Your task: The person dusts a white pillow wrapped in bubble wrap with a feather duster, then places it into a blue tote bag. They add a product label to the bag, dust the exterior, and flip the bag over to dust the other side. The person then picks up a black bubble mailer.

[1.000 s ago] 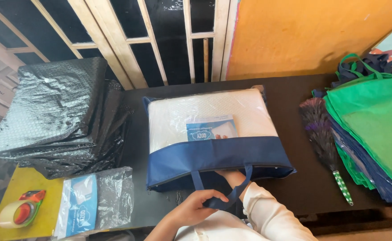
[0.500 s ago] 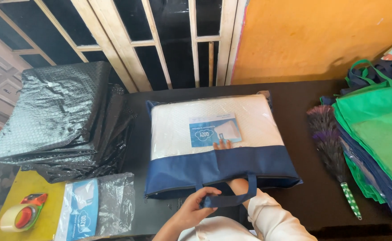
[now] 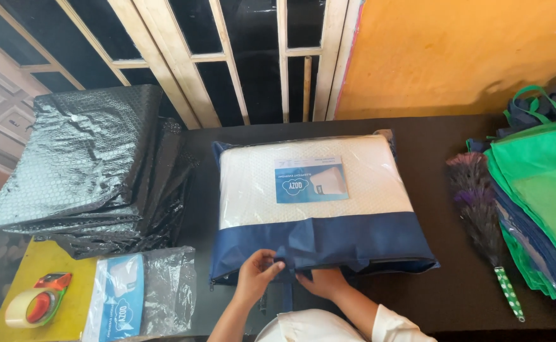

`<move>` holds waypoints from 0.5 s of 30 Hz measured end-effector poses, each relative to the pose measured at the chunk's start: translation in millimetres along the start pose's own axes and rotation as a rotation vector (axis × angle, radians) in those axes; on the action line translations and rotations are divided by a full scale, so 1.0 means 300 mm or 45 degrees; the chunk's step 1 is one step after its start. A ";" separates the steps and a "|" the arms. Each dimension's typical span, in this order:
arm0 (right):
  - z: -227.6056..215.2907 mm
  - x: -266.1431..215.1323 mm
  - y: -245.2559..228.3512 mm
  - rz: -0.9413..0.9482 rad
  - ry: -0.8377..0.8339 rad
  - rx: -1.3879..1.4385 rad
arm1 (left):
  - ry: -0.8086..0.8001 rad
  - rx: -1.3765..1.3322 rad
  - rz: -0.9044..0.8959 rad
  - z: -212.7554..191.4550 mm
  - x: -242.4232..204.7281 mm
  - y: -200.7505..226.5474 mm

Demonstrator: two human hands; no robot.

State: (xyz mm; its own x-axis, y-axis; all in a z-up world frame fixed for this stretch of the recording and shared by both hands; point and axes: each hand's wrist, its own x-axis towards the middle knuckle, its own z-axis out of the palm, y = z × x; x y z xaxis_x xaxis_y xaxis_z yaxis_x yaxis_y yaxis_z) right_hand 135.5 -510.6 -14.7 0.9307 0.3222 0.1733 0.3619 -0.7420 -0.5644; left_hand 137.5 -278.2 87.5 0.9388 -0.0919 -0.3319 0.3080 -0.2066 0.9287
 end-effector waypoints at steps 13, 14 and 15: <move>-0.051 0.167 -0.296 0.664 -0.545 0.854 | 0.647 0.501 0.138 -0.390 0.211 -0.481; -0.058 0.178 -0.306 0.702 -0.568 0.919 | 0.550 0.363 -0.242 -0.440 0.209 -0.576; -0.044 0.176 -0.321 0.702 -0.568 0.920 | 0.551 0.364 -0.243 -0.452 0.178 -0.574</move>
State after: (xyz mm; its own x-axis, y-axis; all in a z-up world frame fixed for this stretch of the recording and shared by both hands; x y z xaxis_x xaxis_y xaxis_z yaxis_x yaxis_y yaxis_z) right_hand 150.5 -430.0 59.6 0.7998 0.3422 -0.4932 -0.3690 -0.3678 -0.8536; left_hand 155.3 -115.5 -67.7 0.8666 0.3692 -0.3358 0.4816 -0.4424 0.7565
